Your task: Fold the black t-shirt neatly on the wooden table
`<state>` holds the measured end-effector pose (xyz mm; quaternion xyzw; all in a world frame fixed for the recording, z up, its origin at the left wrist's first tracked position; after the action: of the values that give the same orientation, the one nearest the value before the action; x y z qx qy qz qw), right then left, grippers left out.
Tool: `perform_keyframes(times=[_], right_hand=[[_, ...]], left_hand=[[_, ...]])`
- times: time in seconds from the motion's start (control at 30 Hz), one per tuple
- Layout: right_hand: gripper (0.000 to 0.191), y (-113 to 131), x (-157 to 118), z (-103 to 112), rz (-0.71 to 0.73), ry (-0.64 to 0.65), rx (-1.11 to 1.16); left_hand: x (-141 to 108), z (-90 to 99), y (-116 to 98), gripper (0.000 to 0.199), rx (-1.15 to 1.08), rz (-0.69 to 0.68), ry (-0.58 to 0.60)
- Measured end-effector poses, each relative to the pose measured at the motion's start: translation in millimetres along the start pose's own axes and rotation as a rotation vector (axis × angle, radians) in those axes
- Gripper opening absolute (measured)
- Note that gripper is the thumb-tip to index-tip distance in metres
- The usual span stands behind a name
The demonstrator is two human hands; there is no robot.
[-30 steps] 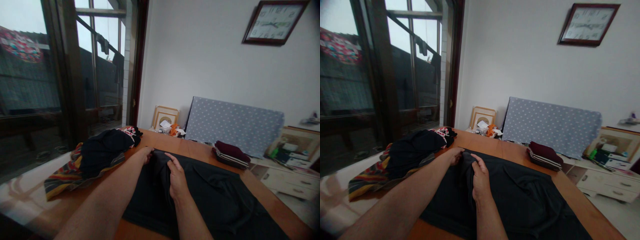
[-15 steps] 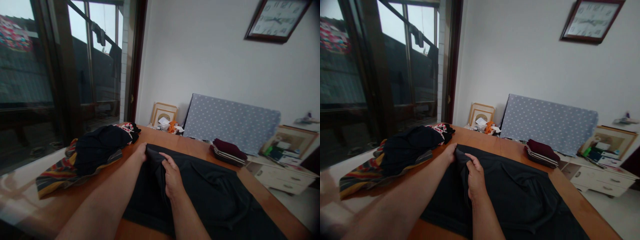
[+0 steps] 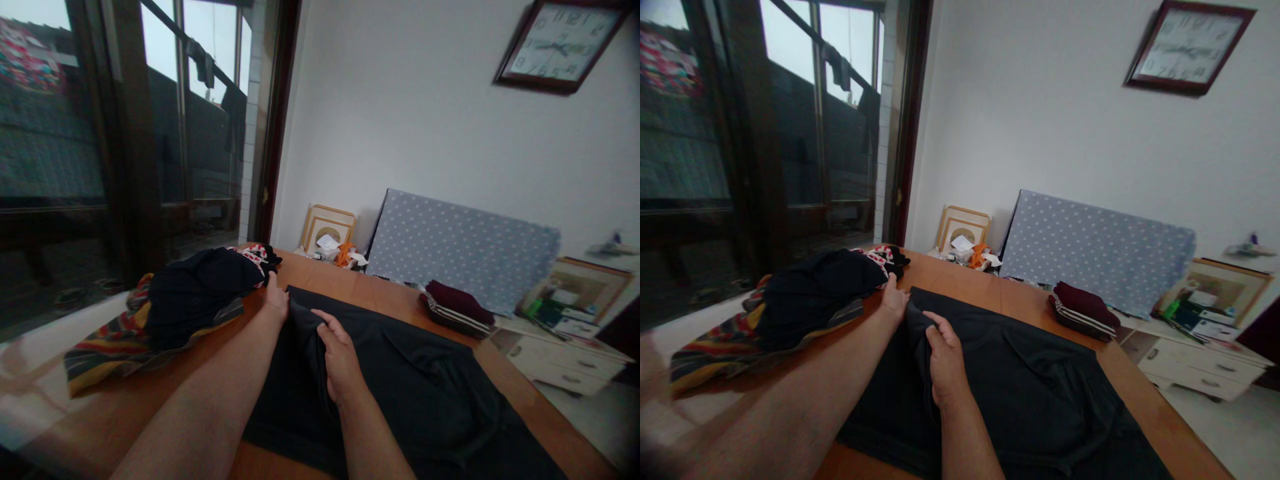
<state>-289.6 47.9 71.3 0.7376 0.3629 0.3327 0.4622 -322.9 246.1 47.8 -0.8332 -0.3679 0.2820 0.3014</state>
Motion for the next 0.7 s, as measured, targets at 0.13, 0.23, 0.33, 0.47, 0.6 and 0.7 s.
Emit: perform_keyframes(times=[0.13, 0.23, 0.33, 0.47, 0.6, 0.7], right_hand=[[0.041, -3, -1, -5, 0.004, 0.034, -0.047], [0.041, -4, -1, -5, 0.005, 0.036, -0.055], [0.042, -4, -1, -4, -0.002, 0.02, -0.05], [0.043, -4, -1, -5, -0.001, 0.011, -0.042], [0.045, -6, -3, -6, -0.015, 0.001, -0.036], [0.047, -9, -5, -6, -0.026, 0.008, -0.041]], left_hand=[[3, 13.4, -7, 0.102, -0.071, -0.004, -0.023], [-6, 25.8, -9, 0.105, -0.022, 0.035, -0.095], [-27, 38.0, -11, 0.1, 0.026, 0.052, -0.17], [-70, 51.0, 2, 0.092, 0.087, 0.086, -0.219], [-121, 48.8, 30, 0.095, 0.115, 0.208, -0.149], [-155, 37.6, 47, 0.1, 0.109, 0.319, -0.047]])
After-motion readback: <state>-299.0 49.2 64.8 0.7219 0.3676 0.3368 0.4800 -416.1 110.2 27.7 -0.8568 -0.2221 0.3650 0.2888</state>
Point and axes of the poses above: each hand's wrist, its own x-axis towards the middle knuckle, its own z-axis out of the back of the hand, y = z × x, the point moved 7 cm from there along x, towards the middle knuckle
